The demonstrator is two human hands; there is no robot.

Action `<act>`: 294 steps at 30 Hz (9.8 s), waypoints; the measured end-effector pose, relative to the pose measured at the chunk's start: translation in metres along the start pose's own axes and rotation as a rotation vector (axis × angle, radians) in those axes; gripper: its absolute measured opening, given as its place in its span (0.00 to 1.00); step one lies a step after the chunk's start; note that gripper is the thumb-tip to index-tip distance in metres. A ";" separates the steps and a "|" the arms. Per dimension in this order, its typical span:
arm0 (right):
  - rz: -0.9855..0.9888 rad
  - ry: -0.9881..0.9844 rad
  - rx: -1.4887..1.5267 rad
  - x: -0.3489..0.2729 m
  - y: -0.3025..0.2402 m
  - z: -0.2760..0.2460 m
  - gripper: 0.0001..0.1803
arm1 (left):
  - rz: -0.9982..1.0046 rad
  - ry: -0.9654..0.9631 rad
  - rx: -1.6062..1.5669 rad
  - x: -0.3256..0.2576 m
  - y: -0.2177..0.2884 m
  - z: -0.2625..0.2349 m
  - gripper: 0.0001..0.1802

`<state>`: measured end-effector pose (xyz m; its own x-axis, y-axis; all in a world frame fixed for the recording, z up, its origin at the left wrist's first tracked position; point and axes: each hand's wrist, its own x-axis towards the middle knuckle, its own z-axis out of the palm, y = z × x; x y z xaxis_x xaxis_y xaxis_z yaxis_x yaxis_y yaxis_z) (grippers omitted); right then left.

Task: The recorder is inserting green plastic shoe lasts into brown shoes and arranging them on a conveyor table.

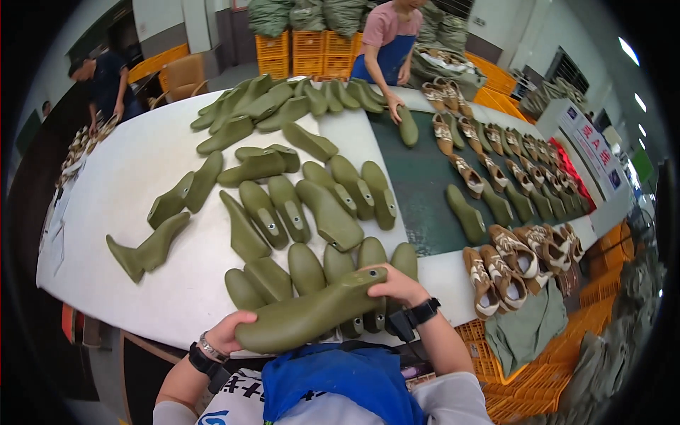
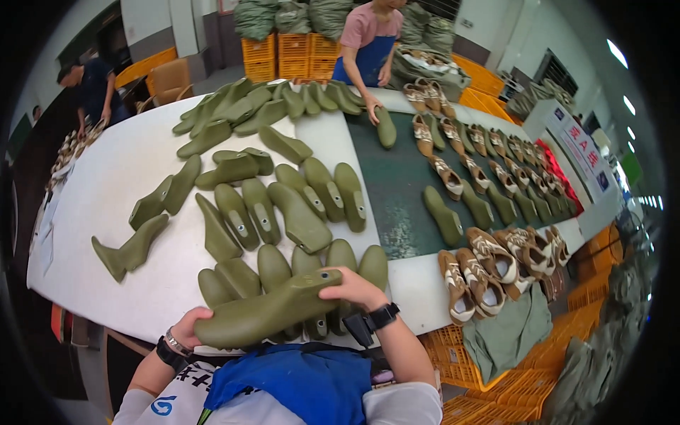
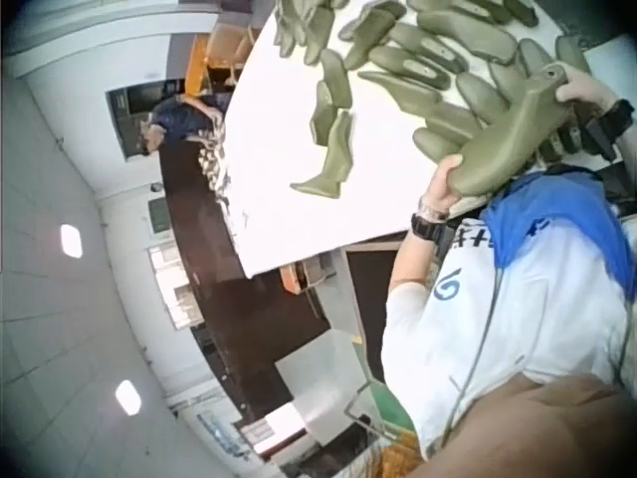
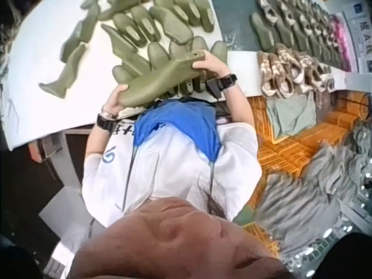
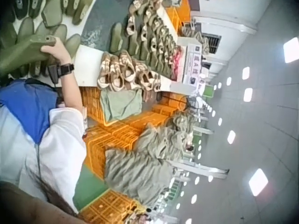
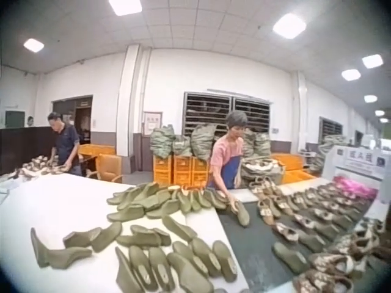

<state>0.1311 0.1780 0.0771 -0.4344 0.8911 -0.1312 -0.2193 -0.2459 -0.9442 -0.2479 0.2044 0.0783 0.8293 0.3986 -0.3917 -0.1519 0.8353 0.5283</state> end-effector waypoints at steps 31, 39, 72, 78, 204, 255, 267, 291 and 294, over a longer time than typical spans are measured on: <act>0.151 1.166 -0.944 0.012 0.092 -0.280 0.30 | 0.453 0.795 0.588 0.129 -0.096 0.093 0.10; 0.278 1.096 -0.900 0.023 0.083 -0.248 0.27 | 0.601 0.654 1.793 0.171 -0.096 0.094 0.22; 0.595 1.315 -1.332 -0.322 0.072 -0.128 0.32 | 0.588 0.756 2.110 0.180 -0.118 0.065 0.38; 0.827 1.045 -1.402 -0.303 0.079 -0.147 0.23 | 0.615 0.757 2.108 0.181 -0.119 0.065 0.38; 0.797 0.228 -1.665 -0.188 0.085 -0.117 0.26 | 0.778 1.165 1.635 0.036 0.053 -0.166 0.29; 1.258 0.668 -1.602 -0.162 0.114 -0.101 0.15 | 0.461 1.148 0.688 0.133 0.153 -0.230 0.47; 1.317 0.624 -1.562 -0.163 0.111 -0.101 0.13 | 0.472 0.992 0.835 0.190 0.164 -0.207 0.48; 1.437 0.410 -1.485 -0.169 0.113 -0.117 0.22 | 0.513 1.557 1.383 0.129 0.270 -0.299 0.22; 1.403 0.435 -1.444 -0.163 0.109 -0.111 0.23 | 0.453 1.545 1.377 0.124 0.221 -0.260 0.22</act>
<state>0.2746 0.0483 -0.0378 0.5823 0.4696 -0.6636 0.8003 -0.4748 0.3662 -0.3184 0.5368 -0.0497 -0.2577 0.9588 0.1196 0.8284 0.1555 0.5381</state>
